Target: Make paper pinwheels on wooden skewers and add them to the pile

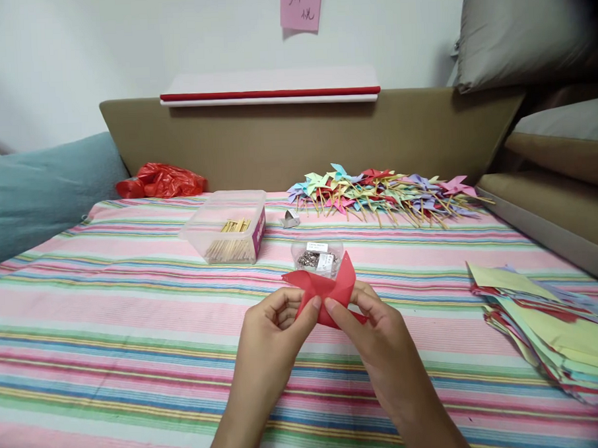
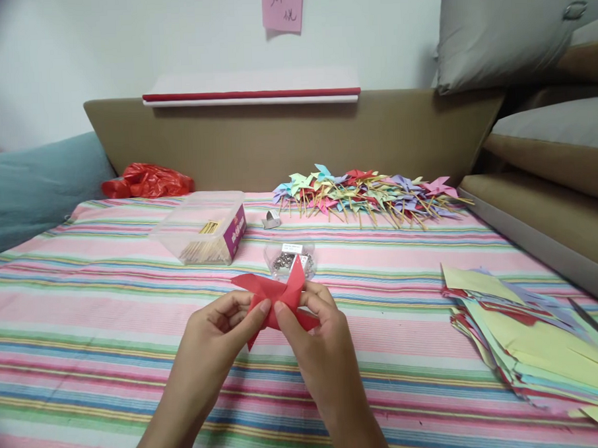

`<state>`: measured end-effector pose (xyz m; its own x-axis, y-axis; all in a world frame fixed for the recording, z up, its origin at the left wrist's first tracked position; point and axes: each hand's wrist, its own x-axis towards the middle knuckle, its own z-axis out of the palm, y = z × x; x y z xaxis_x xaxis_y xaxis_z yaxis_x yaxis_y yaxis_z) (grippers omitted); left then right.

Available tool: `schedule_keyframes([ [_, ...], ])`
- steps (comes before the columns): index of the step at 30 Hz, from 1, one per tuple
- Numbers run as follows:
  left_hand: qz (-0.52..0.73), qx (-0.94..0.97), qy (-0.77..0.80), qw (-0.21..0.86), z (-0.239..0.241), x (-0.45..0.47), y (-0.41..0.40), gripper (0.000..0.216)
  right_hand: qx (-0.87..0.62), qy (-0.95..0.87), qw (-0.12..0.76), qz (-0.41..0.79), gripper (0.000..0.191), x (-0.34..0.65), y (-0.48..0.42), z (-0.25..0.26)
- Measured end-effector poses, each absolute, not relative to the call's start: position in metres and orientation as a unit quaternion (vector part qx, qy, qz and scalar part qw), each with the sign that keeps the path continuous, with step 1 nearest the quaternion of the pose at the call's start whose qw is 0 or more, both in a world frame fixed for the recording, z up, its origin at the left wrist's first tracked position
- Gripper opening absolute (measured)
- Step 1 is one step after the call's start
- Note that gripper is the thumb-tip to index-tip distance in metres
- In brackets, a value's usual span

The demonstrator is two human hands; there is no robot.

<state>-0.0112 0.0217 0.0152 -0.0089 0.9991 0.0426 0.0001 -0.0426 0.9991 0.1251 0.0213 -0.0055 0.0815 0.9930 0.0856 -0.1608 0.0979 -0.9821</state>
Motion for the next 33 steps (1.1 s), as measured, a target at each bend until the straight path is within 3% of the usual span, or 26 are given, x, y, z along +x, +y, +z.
schedule_keyframes([
  [9,0.504,0.489,0.501,0.506,0.012,-0.021,0.022,0.026,-0.449,-0.497,0.547,0.502,0.022,0.123,0.023,-0.005],
  [16,0.677,0.323,0.456,0.479,0.01,-0.041,0.033,0.022,-0.522,-0.405,0.555,0.506,0.043,0.136,0.03,-0.018],
  [21,0.74,0.209,0.426,0.478,0.013,-0.058,0.04,0.026,-0.562,-0.421,0.528,0.477,0.044,0.148,0.034,-0.03],
  [26,0.761,0.177,0.395,0.483,0.019,-0.069,0.037,0.025,-0.582,-0.514,0.496,0.388,0.033,0.141,0.033,-0.029],
  [33,0.77,0.143,0.359,0.508,0.024,-0.078,0.03,0.03,-0.544,-0.725,0.396,0.142,0.022,0.138,0.07,-0.009],
])
